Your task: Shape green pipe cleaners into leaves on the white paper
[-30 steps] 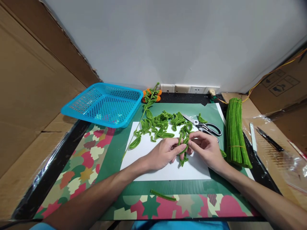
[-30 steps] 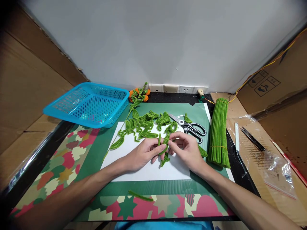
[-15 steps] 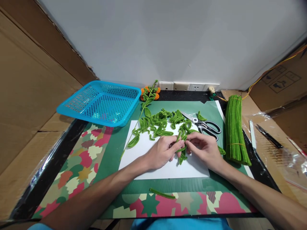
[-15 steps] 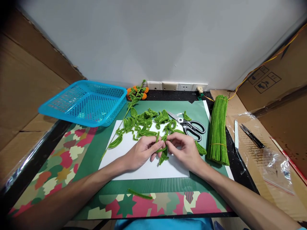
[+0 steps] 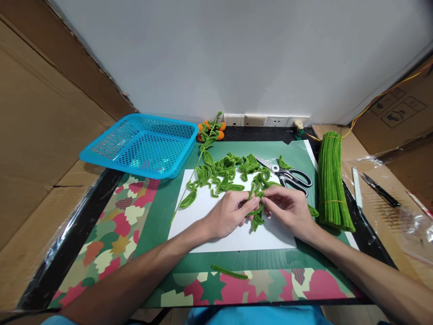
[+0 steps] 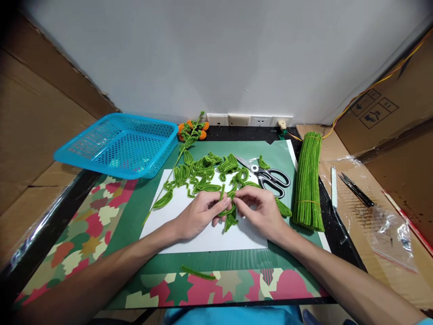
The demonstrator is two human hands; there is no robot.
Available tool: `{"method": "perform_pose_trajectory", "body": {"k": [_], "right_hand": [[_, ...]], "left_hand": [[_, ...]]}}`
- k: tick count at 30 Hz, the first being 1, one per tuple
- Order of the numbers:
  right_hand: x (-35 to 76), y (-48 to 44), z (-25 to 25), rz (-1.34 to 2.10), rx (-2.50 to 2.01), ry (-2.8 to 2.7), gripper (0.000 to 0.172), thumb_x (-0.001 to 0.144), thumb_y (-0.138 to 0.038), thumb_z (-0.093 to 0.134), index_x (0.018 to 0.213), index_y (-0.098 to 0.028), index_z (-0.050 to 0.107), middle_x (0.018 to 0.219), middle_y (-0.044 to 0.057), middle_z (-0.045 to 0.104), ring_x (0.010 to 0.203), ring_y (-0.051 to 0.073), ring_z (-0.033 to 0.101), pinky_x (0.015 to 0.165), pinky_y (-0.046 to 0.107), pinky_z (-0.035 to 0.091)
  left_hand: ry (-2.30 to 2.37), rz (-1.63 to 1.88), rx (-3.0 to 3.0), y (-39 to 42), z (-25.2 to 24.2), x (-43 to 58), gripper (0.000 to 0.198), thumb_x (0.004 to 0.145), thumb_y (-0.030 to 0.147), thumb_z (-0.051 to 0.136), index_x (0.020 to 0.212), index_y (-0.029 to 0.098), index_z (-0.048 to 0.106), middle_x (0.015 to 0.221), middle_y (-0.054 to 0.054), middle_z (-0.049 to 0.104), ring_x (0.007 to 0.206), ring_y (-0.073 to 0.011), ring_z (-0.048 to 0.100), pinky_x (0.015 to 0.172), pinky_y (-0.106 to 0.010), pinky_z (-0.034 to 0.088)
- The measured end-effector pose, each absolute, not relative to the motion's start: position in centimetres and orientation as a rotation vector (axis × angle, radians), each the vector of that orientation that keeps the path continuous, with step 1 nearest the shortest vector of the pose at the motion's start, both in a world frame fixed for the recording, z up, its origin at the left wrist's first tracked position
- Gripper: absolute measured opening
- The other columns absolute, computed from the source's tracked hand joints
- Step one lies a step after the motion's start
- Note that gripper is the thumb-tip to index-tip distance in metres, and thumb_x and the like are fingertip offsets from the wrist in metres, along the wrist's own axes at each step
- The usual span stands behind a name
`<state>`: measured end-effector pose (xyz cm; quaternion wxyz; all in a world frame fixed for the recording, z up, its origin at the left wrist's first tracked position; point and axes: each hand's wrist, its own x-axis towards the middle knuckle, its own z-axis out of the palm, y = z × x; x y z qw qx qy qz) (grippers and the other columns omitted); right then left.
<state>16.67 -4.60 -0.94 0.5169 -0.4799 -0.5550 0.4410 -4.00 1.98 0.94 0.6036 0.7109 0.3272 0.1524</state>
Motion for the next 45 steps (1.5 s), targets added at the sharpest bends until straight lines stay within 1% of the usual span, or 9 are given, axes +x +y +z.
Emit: {"method": "perform_pose_trajectory", "body": {"k": [6, 9, 16, 20, 24, 29, 37, 41, 45], "right_hand": [[16.73, -4.73, -0.96, 0.982, -1.144, -1.39, 0.01, 0.102, -0.026, 0.071, 0.097, -0.021, 0.078, 0.078, 0.002, 0.07, 0.061, 0.014, 0.068, 0.058, 0.029, 0.056], [16.68, -4.72, -1.07, 0.954, -1.132, -1.37, 0.007, 0.101, -0.025, 0.073, 0.099, -0.021, 0.079, 0.078, 0.001, 0.07, 0.06, 0.014, 0.067, 0.057, 0.028, 0.056], [16.82, -4.84, -1.09, 0.921, -1.112, -1.379, 0.004, 0.099, -0.023, 0.076, 0.101, -0.022, 0.079, 0.085, 0.002, 0.073, 0.063, 0.013, 0.068, 0.057, 0.027, 0.056], [16.83, -4.73, -0.84, 0.981, -1.1, -1.356, 0.014, 0.094, -0.026, 0.082, 0.108, -0.022, 0.078, 0.092, 0.004, 0.075, 0.067, 0.014, 0.069, 0.058, 0.028, 0.058], [16.66, -4.45, -0.57, 1.076, -1.071, -1.303, 0.025, 0.096, -0.025, 0.079, 0.121, -0.024, 0.074, 0.093, 0.003, 0.074, 0.07, 0.014, 0.069, 0.061, 0.029, 0.06], [16.39, -4.52, -0.51, 1.108, -1.046, -1.24, 0.033, 0.095, -0.027, 0.081, 0.126, -0.025, 0.069, 0.091, 0.002, 0.072, 0.069, 0.014, 0.067, 0.059, 0.029, 0.06], [16.36, -4.66, -0.39, 1.033, -1.078, -1.308, 0.038, 0.095, -0.028, 0.082, 0.129, -0.024, 0.066, 0.091, 0.002, 0.071, 0.074, 0.016, 0.067, 0.065, 0.03, 0.06], [16.35, -4.63, -0.33, 1.002, -1.092, -1.33, 0.034, 0.097, -0.026, 0.078, 0.128, -0.024, 0.066, 0.092, 0.003, 0.071, 0.076, 0.016, 0.068, 0.066, 0.032, 0.061], [16.37, -4.71, -0.33, 0.996, -1.095, -1.341, 0.032, 0.097, -0.027, 0.078, 0.127, -0.024, 0.067, 0.092, 0.004, 0.072, 0.076, 0.018, 0.07, 0.066, 0.032, 0.062]], "left_hand": [[0.796, 0.373, 1.619, 1.94, 0.73, -3.93, 0.051, 0.106, 0.061, 0.052, 0.086, 0.015, 0.063, 0.07, -0.001, 0.065, 0.055, -0.0113, 0.06, 0.05, -0.023, 0.043], [0.795, 0.36, 1.638, 2.03, 1.0, -3.86, 0.052, 0.107, 0.059, 0.051, 0.082, 0.015, 0.062, 0.069, -0.001, 0.067, 0.054, -0.0109, 0.06, 0.052, -0.023, 0.044], [0.753, 0.342, 1.605, 2.11, 1.02, -3.92, 0.053, 0.107, 0.059, 0.053, 0.078, 0.015, 0.062, 0.068, -0.002, 0.066, 0.055, -0.0111, 0.06, 0.054, -0.023, 0.046], [0.751, 0.369, 1.569, 2.1, 0.63, -3.96, 0.054, 0.106, 0.062, 0.053, 0.08, 0.015, 0.063, 0.067, -0.002, 0.066, 0.055, -0.0114, 0.06, 0.052, -0.023, 0.046], [0.76, 0.394, 1.541, 2.18, 0.49, -3.94, 0.054, 0.106, 0.062, 0.054, 0.082, 0.015, 0.064, 0.069, -0.002, 0.067, 0.054, -0.0104, 0.06, 0.052, -0.022, 0.046], [0.767, 0.391, 1.544, 2.15, 0.63, -3.89, 0.053, 0.106, 0.061, 0.054, 0.082, 0.015, 0.063, 0.07, -0.002, 0.068, 0.054, -0.01, 0.059, 0.051, -0.022, 0.045], [0.768, 0.364, 1.598, 2.19, 1.12, -3.79, 0.055, 0.106, 0.061, 0.052, 0.078, 0.015, 0.063, 0.064, 0.0, 0.064, 0.054, -0.0105, 0.059, 0.054, -0.022, 0.045], [0.769, 0.347, 1.635, 2.19, 1.32, -3.76, 0.057, 0.107, 0.06, 0.051, 0.076, 0.015, 0.064, 0.062, 0.0, 0.063, 0.054, -0.0104, 0.058, 0.056, -0.022, 0.044], [0.761, 0.327, 1.651, 2.29, 1.28, -3.8, 0.056, 0.108, 0.059, 0.05, 0.077, 0.015, 0.063, 0.065, -0.001, 0.067, 0.055, -0.0108, 0.06, 0.057, -0.023, 0.046]]}}
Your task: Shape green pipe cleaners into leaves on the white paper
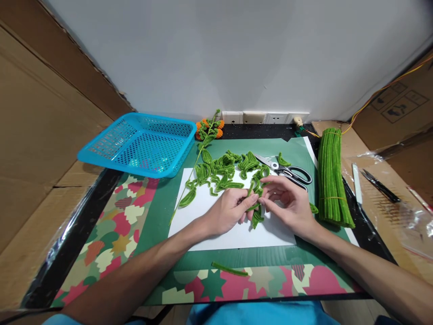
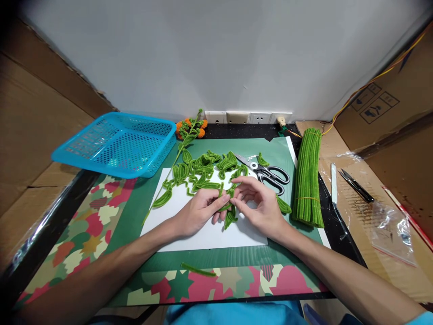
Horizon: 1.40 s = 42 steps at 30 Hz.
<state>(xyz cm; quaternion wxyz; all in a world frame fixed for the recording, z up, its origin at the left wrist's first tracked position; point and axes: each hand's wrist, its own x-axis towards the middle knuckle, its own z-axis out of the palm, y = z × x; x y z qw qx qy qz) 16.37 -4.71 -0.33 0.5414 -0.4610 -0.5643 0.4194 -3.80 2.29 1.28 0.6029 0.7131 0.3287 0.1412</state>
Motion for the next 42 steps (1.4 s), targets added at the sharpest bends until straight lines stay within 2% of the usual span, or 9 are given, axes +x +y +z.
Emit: {"method": "perform_pose_trajectory", "body": {"k": [4, 10, 16, 23, 27, 30, 34, 39, 42], "right_hand": [[16.49, -4.79, -0.4, 0.994, -1.086, -1.339, 0.029, 0.097, -0.025, 0.079, 0.124, -0.025, 0.071, 0.093, 0.003, 0.073, 0.079, 0.017, 0.071, 0.068, 0.031, 0.063], [16.67, -4.72, -0.66, 0.954, -1.151, -1.344, 0.019, 0.097, -0.03, 0.079, 0.115, -0.023, 0.077, 0.1, 0.007, 0.078, 0.082, 0.019, 0.073, 0.066, 0.031, 0.063], [16.72, -4.49, -0.6, 0.992, -1.171, -1.296, 0.013, 0.096, -0.034, 0.08, 0.098, -0.021, 0.079, 0.09, 0.005, 0.075, 0.068, 0.015, 0.066, 0.055, 0.027, 0.056], [16.85, -4.22, -0.81, 1.037, -1.116, -1.209, 0.021, 0.095, -0.039, 0.082, 0.087, -0.021, 0.076, 0.087, 0.004, 0.072, 0.058, 0.012, 0.059, 0.051, 0.027, 0.051], [16.71, -4.24, -0.58, 1.02, -1.116, -1.166, 0.028, 0.092, -0.044, 0.083, 0.083, -0.02, 0.073, 0.084, 0.004, 0.071, 0.052, 0.011, 0.058, 0.045, 0.026, 0.05], [16.59, -4.34, -0.37, 1.03, -1.116, -1.132, 0.029, 0.092, -0.045, 0.084, 0.083, -0.02, 0.073, 0.081, 0.003, 0.07, 0.047, 0.009, 0.055, 0.04, 0.024, 0.046], [16.64, -4.37, -0.44, 1.056, -1.118, -1.128, 0.028, 0.092, -0.045, 0.084, 0.085, -0.021, 0.072, 0.085, 0.003, 0.07, 0.049, 0.01, 0.057, 0.042, 0.025, 0.047], [16.88, -4.13, -0.5, 1.182, -1.157, -1.232, 0.029, 0.098, -0.049, 0.076, 0.094, -0.021, 0.069, 0.063, -0.003, 0.064, 0.049, 0.013, 0.059, 0.046, 0.026, 0.047], [16.84, -4.14, -0.22, 1.177, -1.165, -1.281, 0.029, 0.099, -0.049, 0.075, 0.095, -0.021, 0.07, 0.063, -0.002, 0.064, 0.05, 0.013, 0.058, 0.047, 0.026, 0.047]], "left_hand": [[0.719, 0.297, 1.623, 2.41, 1.31, -3.85, 0.054, 0.108, 0.059, 0.051, 0.079, 0.015, 0.064, 0.067, -0.001, 0.067, 0.056, -0.0113, 0.059, 0.057, -0.023, 0.045], [0.726, 0.327, 1.684, 2.39, 1.84, -3.8, 0.052, 0.109, 0.054, 0.05, 0.074, 0.016, 0.058, 0.064, 0.002, 0.059, 0.058, -0.0098, 0.052, 0.058, -0.023, 0.039], [0.732, 0.353, 1.725, 2.37, 2.01, -3.71, 0.052, 0.109, 0.051, 0.053, 0.069, 0.017, 0.053, 0.061, 0.004, 0.051, 0.058, -0.0089, 0.046, 0.059, -0.024, 0.036], [0.739, 0.331, 1.689, 2.31, 2.02, -3.6, 0.047, 0.107, 0.053, 0.055, 0.079, 0.016, 0.065, 0.062, 0.002, 0.061, 0.056, -0.0103, 0.053, 0.057, -0.023, 0.04], [0.735, 0.32, 1.662, 2.26, 2.03, -3.59, 0.05, 0.107, 0.056, 0.053, 0.081, 0.015, 0.066, 0.064, 0.001, 0.063, 0.057, -0.0105, 0.056, 0.057, -0.023, 0.042], [0.733, 0.319, 1.659, 2.25, 2.07, -3.6, 0.05, 0.108, 0.056, 0.053, 0.08, 0.015, 0.065, 0.065, 0.0, 0.063, 0.057, -0.0104, 0.057, 0.057, -0.023, 0.042], [0.733, 0.315, 1.631, 2.26, 1.84, -3.67, 0.05, 0.108, 0.057, 0.053, 0.082, 0.016, 0.064, 0.065, 0.001, 0.063, 0.057, -0.0104, 0.057, 0.056, -0.023, 0.042], [0.741, 0.322, 1.582, 2.24, 1.3, -3.78, 0.047, 0.106, 0.059, 0.055, 0.089, 0.016, 0.064, 0.07, 0.001, 0.062, 0.057, -0.0097, 0.055, 0.053, -0.022, 0.041], [0.748, 0.359, 1.561, 2.19, 1.17, -3.77, 0.042, 0.104, 0.058, 0.059, 0.095, 0.017, 0.063, 0.076, 0.002, 0.063, 0.057, -0.0087, 0.053, 0.051, -0.021, 0.041]]}}
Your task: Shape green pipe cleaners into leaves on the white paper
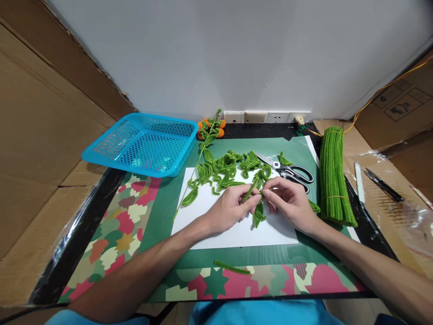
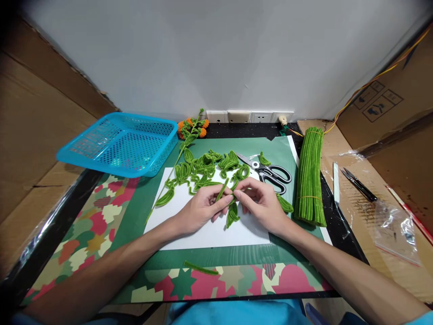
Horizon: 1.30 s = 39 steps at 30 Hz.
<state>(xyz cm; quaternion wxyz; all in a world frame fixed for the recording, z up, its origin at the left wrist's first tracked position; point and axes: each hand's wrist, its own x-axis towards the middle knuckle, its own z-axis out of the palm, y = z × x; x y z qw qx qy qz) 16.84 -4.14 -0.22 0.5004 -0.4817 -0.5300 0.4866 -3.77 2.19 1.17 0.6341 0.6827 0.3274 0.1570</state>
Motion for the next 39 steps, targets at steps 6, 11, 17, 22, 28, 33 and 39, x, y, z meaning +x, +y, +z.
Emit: {"method": "perform_pose_trajectory", "body": {"k": [6, 11, 17, 22, 28, 33, 39], "right_hand": [[16.7, -4.3, -0.1, 1.179, -1.141, -1.292, 0.025, 0.1, -0.044, 0.074, 0.095, -0.02, 0.071, 0.064, -0.003, 0.064, 0.051, 0.012, 0.058, 0.049, 0.025, 0.047], [17.0, -4.2, -0.4, 1.228, -1.148, -1.237, 0.026, 0.101, -0.044, 0.073, 0.093, -0.02, 0.07, 0.061, -0.003, 0.063, 0.048, 0.012, 0.057, 0.047, 0.025, 0.045], [17.0, -4.0, -0.4, 1.248, -1.177, -1.237, 0.031, 0.102, -0.047, 0.071, 0.088, -0.019, 0.069, 0.066, -0.002, 0.065, 0.049, 0.012, 0.059, 0.049, 0.025, 0.047], [17.1, -4.2, -0.6, 1.253, -1.198, -1.265, 0.034, 0.101, -0.049, 0.072, 0.086, -0.019, 0.068, 0.067, -0.002, 0.065, 0.05, 0.011, 0.059, 0.049, 0.024, 0.047], [17.3, -4.5, -0.9, 1.291, -1.182, -1.204, 0.032, 0.099, -0.048, 0.075, 0.086, -0.02, 0.067, 0.066, -0.002, 0.066, 0.045, 0.012, 0.058, 0.043, 0.024, 0.045], [17.2, -3.8, -0.5, 1.358, -1.119, -1.121, 0.034, 0.094, -0.047, 0.082, 0.08, -0.018, 0.071, 0.063, -0.001, 0.069, 0.042, 0.011, 0.057, 0.043, 0.024, 0.044], [17.3, -3.5, -0.4, 1.393, -1.091, -1.056, 0.032, 0.092, -0.044, 0.083, 0.079, -0.018, 0.073, 0.063, 0.0, 0.072, 0.04, 0.009, 0.054, 0.043, 0.022, 0.041]], "left_hand": [[0.735, 0.358, 1.555, 2.2, 1.2, -3.8, 0.038, 0.102, 0.056, 0.065, 0.1, 0.018, 0.063, 0.077, 0.003, 0.061, 0.058, -0.0084, 0.054, 0.051, -0.02, 0.043], [0.747, 0.366, 1.567, 2.3, 1.0, -3.9, 0.035, 0.102, 0.054, 0.065, 0.099, 0.019, 0.062, 0.078, 0.004, 0.059, 0.057, -0.0082, 0.054, 0.051, -0.02, 0.044], [0.758, 0.375, 1.59, 2.3, 0.9, -4.0, 0.036, 0.102, 0.054, 0.064, 0.097, 0.019, 0.061, 0.076, 0.005, 0.056, 0.056, -0.0084, 0.054, 0.051, -0.021, 0.042], [0.769, 0.374, 1.617, 2.2, 1.0, -3.9, 0.037, 0.103, 0.055, 0.062, 0.098, 0.018, 0.062, 0.072, 0.005, 0.055, 0.056, -0.0082, 0.053, 0.052, -0.021, 0.039], [0.772, 0.367, 1.651, 2.3, 1.0, -3.9, 0.031, 0.1, 0.048, 0.069, 0.099, 0.017, 0.064, 0.072, 0.005, 0.057, 0.055, -0.0079, 0.051, 0.052, -0.021, 0.038], [0.751, 0.372, 1.577, 2.3, 0.9, -3.8, 0.032, 0.1, 0.049, 0.069, 0.101, 0.018, 0.062, 0.073, 0.005, 0.057, 0.054, -0.0083, 0.053, 0.051, -0.021, 0.04], [0.756, 0.392, 1.534, 2.2, 0.9, -3.7, 0.037, 0.096, 0.052, 0.074, 0.099, 0.017, 0.061, 0.073, 0.005, 0.057, 0.053, -0.0085, 0.053, 0.048, -0.021, 0.04]]}}
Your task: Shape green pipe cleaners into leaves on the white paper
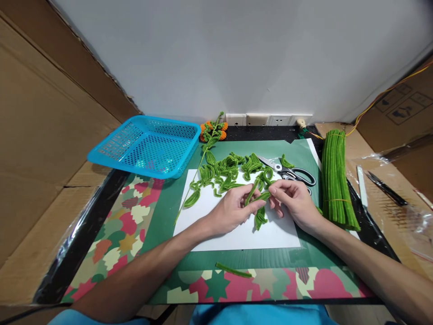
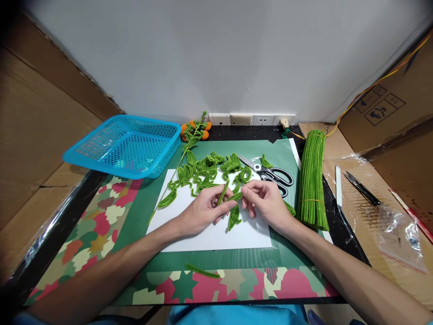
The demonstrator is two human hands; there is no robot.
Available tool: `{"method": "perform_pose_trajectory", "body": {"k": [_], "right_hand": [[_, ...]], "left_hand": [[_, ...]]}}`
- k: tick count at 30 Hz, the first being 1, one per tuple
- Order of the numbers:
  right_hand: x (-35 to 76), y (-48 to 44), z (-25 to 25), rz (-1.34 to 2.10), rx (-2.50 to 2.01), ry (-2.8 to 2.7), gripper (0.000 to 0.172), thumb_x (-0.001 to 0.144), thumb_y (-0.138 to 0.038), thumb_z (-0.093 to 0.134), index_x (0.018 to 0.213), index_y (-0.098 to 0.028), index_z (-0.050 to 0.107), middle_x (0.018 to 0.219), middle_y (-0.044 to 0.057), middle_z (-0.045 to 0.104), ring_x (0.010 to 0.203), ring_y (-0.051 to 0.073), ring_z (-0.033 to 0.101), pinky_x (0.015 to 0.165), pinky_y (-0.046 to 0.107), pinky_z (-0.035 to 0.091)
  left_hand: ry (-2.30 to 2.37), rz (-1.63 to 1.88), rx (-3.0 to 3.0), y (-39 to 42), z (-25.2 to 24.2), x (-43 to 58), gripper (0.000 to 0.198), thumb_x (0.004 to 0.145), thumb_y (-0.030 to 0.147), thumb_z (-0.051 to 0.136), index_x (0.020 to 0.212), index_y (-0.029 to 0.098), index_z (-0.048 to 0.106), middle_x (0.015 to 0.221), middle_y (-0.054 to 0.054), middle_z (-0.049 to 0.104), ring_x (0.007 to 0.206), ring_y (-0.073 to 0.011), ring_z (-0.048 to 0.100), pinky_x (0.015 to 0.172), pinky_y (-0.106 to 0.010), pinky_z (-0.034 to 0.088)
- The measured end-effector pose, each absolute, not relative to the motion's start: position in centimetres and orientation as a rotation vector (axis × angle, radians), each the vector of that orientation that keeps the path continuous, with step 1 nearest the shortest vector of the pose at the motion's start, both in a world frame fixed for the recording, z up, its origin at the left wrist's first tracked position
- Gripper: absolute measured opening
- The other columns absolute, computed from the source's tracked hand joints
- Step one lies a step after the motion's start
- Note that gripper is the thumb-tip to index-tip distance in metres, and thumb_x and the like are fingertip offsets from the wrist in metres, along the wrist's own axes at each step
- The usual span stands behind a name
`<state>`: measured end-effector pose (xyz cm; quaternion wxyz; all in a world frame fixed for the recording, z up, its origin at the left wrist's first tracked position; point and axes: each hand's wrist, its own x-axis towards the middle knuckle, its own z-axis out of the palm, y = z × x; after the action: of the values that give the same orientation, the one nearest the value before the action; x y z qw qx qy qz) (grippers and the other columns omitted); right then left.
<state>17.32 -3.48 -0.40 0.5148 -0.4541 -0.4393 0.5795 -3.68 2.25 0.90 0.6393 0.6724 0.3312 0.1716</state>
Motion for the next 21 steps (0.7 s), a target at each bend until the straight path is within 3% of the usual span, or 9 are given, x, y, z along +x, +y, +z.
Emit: {"method": "perform_pose_trajectory", "body": {"k": [5, 8, 10, 14, 21], "right_hand": [[17.2, -3.5, -0.6, 1.357, -1.066, -1.077, 0.031, 0.098, -0.045, 0.077, 0.084, -0.018, 0.072, 0.065, -0.001, 0.071, 0.043, 0.01, 0.057, 0.044, 0.023, 0.044], [17.2, -3.8, -0.7, 1.318, -1.034, -1.116, 0.02, 0.105, -0.041, 0.068, 0.105, -0.022, 0.076, 0.067, -0.003, 0.068, 0.045, 0.011, 0.059, 0.046, 0.023, 0.047], [17.1, -4.1, -0.7, 1.233, -1.028, -1.18, 0.018, 0.108, -0.033, 0.063, 0.116, -0.026, 0.077, 0.079, -0.001, 0.07, 0.049, 0.01, 0.061, 0.048, 0.023, 0.05], [17.1, -4.8, -0.9, 0.971, -0.975, -1.454, 0.039, 0.105, -0.01, 0.052, 0.119, -0.03, 0.082, 0.111, 0.006, 0.071, 0.064, 0.01, 0.066, 0.057, 0.026, 0.057], [17.2, -4.7, -0.9, 0.728, -1.0, -1.687, 0.064, 0.093, 0.006, 0.047, 0.129, -0.036, 0.079, 0.119, 0.006, 0.07, 0.106, 0.02, 0.071, 0.087, 0.036, 0.063]], "left_hand": [[0.768, 0.385, 1.505, 2.2, 0.8, -3.7, 0.038, 0.095, 0.053, 0.075, 0.101, 0.018, 0.061, 0.071, 0.006, 0.056, 0.054, -0.0093, 0.054, 0.049, -0.02, 0.04], [0.756, 0.378, 1.51, 2.2, 0.9, -3.8, 0.037, 0.096, 0.053, 0.073, 0.101, 0.018, 0.063, 0.071, 0.006, 0.055, 0.056, -0.0092, 0.053, 0.051, -0.02, 0.041], [0.742, 0.368, 1.548, 2.2, 1.0, -3.8, 0.036, 0.097, 0.052, 0.072, 0.099, 0.017, 0.065, 0.069, 0.006, 0.055, 0.056, -0.0087, 0.052, 0.053, -0.021, 0.04], [0.698, 0.344, 1.629, 2.4, 1.3, -3.9, 0.037, 0.099, 0.052, 0.069, 0.095, 0.015, 0.067, 0.066, 0.004, 0.057, 0.057, -0.009, 0.05, 0.055, -0.022, 0.037], [0.655, 0.324, 1.627, 2.4, 1.6, -3.8, 0.037, 0.1, 0.051, 0.068, 0.091, 0.015, 0.066, 0.063, 0.004, 0.058, 0.056, -0.0087, 0.051, 0.057, -0.022, 0.038]]}}
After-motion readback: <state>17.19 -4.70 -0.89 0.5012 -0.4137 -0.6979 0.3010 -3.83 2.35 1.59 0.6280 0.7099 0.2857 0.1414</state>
